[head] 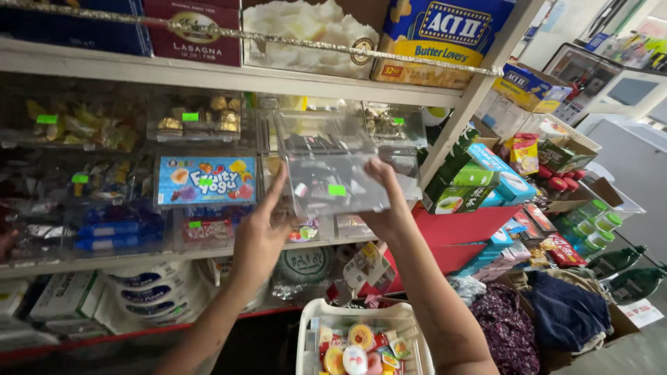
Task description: Transferring individual candy and snack items from a plastic basket onto grocery store shelves.
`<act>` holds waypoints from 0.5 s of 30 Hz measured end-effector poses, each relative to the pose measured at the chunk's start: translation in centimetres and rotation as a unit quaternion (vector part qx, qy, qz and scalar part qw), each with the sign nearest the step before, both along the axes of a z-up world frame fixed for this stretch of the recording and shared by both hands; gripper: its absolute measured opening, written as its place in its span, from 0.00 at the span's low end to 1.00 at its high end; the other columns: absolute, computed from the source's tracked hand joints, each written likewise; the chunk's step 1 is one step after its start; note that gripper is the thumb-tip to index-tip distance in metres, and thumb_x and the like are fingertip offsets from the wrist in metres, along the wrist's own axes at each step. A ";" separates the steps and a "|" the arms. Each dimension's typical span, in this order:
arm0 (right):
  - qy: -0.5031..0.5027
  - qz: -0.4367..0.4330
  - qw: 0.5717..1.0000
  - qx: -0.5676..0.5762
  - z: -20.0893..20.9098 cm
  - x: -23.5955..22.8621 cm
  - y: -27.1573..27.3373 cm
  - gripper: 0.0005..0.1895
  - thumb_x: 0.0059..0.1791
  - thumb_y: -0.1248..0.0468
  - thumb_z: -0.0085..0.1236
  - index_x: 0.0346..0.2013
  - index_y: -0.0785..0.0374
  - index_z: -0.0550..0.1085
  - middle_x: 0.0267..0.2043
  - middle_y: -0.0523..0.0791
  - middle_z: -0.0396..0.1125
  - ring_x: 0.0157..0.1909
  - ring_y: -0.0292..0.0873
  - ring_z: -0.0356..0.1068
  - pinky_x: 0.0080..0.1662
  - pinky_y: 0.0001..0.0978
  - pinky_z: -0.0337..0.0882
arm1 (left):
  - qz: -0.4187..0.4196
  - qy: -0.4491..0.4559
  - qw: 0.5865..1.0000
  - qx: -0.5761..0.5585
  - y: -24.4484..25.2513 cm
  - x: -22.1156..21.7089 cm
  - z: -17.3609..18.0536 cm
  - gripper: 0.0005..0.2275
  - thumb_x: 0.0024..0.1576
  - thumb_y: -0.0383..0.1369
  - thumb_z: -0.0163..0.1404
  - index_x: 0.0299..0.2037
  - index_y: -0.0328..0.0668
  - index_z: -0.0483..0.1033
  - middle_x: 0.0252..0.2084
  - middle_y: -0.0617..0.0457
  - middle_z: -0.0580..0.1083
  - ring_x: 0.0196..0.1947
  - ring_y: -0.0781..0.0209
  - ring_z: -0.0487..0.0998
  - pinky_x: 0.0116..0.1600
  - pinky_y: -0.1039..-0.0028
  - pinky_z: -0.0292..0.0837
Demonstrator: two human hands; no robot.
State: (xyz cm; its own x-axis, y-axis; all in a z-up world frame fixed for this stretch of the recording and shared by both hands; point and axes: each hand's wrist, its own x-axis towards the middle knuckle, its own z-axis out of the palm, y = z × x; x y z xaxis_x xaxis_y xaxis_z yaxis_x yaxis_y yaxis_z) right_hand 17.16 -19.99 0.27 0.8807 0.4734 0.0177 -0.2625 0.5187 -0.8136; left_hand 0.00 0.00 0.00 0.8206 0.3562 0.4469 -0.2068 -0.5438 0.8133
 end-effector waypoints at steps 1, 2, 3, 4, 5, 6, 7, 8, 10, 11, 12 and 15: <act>-0.003 -0.002 1.000 0.001 0.6 0.5 1.0 0.35 0.46 0.41 0.57 0.63 0.53 0.68 0.65 0.45 0.63 0.64 0.50 0.64 0.59 0.58 0.68 | -0.002 -0.003 1.000 0.001 0.8 1.1 -0.2 0.38 0.56 0.31 0.60 0.75 0.64 0.53 0.55 0.52 0.80 0.39 0.62 0.84 0.44 0.75 0.80; -0.021 0.010 1.000 -0.007 1.2 1.0 2.0 0.37 0.44 0.40 0.58 0.63 0.53 0.66 0.64 0.45 0.63 0.64 0.52 0.64 0.56 0.64 0.67 | -0.012 -0.119 0.992 0.040 1.6 2.2 -0.4 0.39 0.55 0.31 0.60 0.76 0.61 0.53 0.57 0.45 0.78 0.44 0.60 0.84 0.45 0.72 0.80; -0.038 0.022 0.999 -0.016 1.8 1.5 3.0 0.40 0.43 0.39 0.59 0.64 0.53 0.65 0.64 0.46 0.62 0.64 0.55 0.64 0.54 0.71 0.67 | -0.024 -0.232 0.969 0.078 2.5 3.3 -0.6 0.40 0.54 0.30 0.61 0.77 0.57 0.53 0.59 0.39 0.76 0.48 0.58 0.83 0.46 0.69 0.79; -0.039 0.021 0.999 -0.015 2.5 2.2 3.7 0.40 0.43 0.39 0.59 0.64 0.53 0.65 0.64 0.46 0.62 0.64 0.55 0.64 0.54 0.71 0.67 | -0.025 -0.233 0.969 0.079 2.5 3.5 1.7 0.40 0.54 0.30 0.61 0.77 0.57 0.53 0.59 0.39 0.76 0.48 0.58 0.83 0.46 0.69 0.79; -0.049 0.009 0.998 -0.029 3.0 2.7 4.3 0.40 0.42 0.38 0.58 0.65 0.49 0.64 0.65 0.44 0.62 0.65 0.54 0.63 0.54 0.72 0.67 | 0.021 -0.033 0.996 0.083 2.5 3.5 3.8 0.37 0.58 0.33 0.58 0.78 0.63 0.51 0.53 0.44 0.79 0.42 0.56 0.82 0.43 0.68 0.78; -0.059 -0.004 0.997 -0.043 3.4 3.3 4.9 0.41 0.40 0.37 0.57 0.65 0.46 0.63 0.66 0.42 0.61 0.65 0.54 0.62 0.53 0.73 0.67 | 0.066 0.169 0.980 0.085 2.5 3.5 5.8 0.35 0.62 0.37 0.54 0.78 0.68 0.50 0.46 0.50 0.83 0.35 0.54 0.81 0.40 0.67 0.77; -0.058 -0.006 0.997 -0.042 4.1 3.4 5.1 0.41 0.40 0.37 0.57 0.65 0.46 0.63 0.66 0.42 0.61 0.65 0.54 0.62 0.53 0.73 0.67 | 0.065 0.169 0.980 0.086 3.1 4.6 4.9 0.35 0.62 0.37 0.54 0.78 0.68 0.50 0.46 0.50 0.83 0.35 0.54 0.81 0.40 0.67 0.77; -0.075 0.023 0.995 -0.058 4.7 3.6 5.3 0.41 0.42 0.34 0.52 0.65 0.48 0.65 0.65 0.44 0.63 0.63 0.55 0.63 0.50 0.70 0.69 | 0.037 0.065 0.995 0.062 3.7 5.7 4.1 0.36 0.59 0.35 0.57 0.76 0.65 0.52 0.49 0.50 0.82 0.37 0.59 0.82 0.42 0.68 0.78; -0.085 0.046 0.993 -0.075 5.2 3.3 5.3 0.42 0.43 0.32 0.48 0.65 0.49 0.66 0.65 0.46 0.65 0.62 0.57 0.65 0.47 0.68 0.70 | 0.004 -0.034 0.999 0.035 4.4 6.8 2.4 0.37 0.56 0.32 0.60 0.75 0.62 0.54 0.53 0.50 0.81 0.40 0.64 0.84 0.44 0.70 0.80; -0.091 0.052 0.991 -0.080 5.7 3.3 5.4 0.42 0.43 0.32 0.47 0.66 0.50 0.65 0.65 0.45 0.64 0.62 0.56 0.65 0.48 0.67 0.71 | -0.020 -0.086 0.996 0.026 4.8 7.3 2.0 0.37 0.55 0.29 0.60 0.74 0.60 0.55 0.56 0.48 0.79 0.44 0.63 0.83 0.48 0.70 0.80; -0.097 0.058 0.990 -0.086 6.1 3.3 5.5 0.42 0.43 0.33 0.45 0.66 0.50 0.65 0.65 0.45 0.64 0.62 0.54 0.65 0.48 0.67 0.71 | -0.045 -0.138 0.989 0.016 5.1 7.7 1.6 0.37 0.54 0.26 0.60 0.74 0.57 0.55 0.60 0.46 0.77 0.49 0.62 0.83 0.51 0.70 0.80; -0.114 0.053 0.989 -0.075 4.5 3.3 5.2 0.41 0.45 0.35 0.49 0.66 0.52 0.66 0.65 0.45 0.65 0.61 0.52 0.66 0.48 0.63 0.72 | -0.081 -0.186 0.979 0.006 5.5 7.6 1.4 0.37 0.55 0.21 0.56 0.75 0.53 0.55 0.65 0.42 0.73 0.57 0.59 0.81 0.56 0.69 0.80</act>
State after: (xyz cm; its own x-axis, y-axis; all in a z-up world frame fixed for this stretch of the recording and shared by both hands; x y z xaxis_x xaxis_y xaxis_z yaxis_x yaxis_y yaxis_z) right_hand 20.46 -14.75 4.73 0.8075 0.5746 0.1332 -0.1092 0.3675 -0.9236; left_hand 7.58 5.49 1.41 0.6458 0.2276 0.7287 -0.5711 -0.4895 0.6590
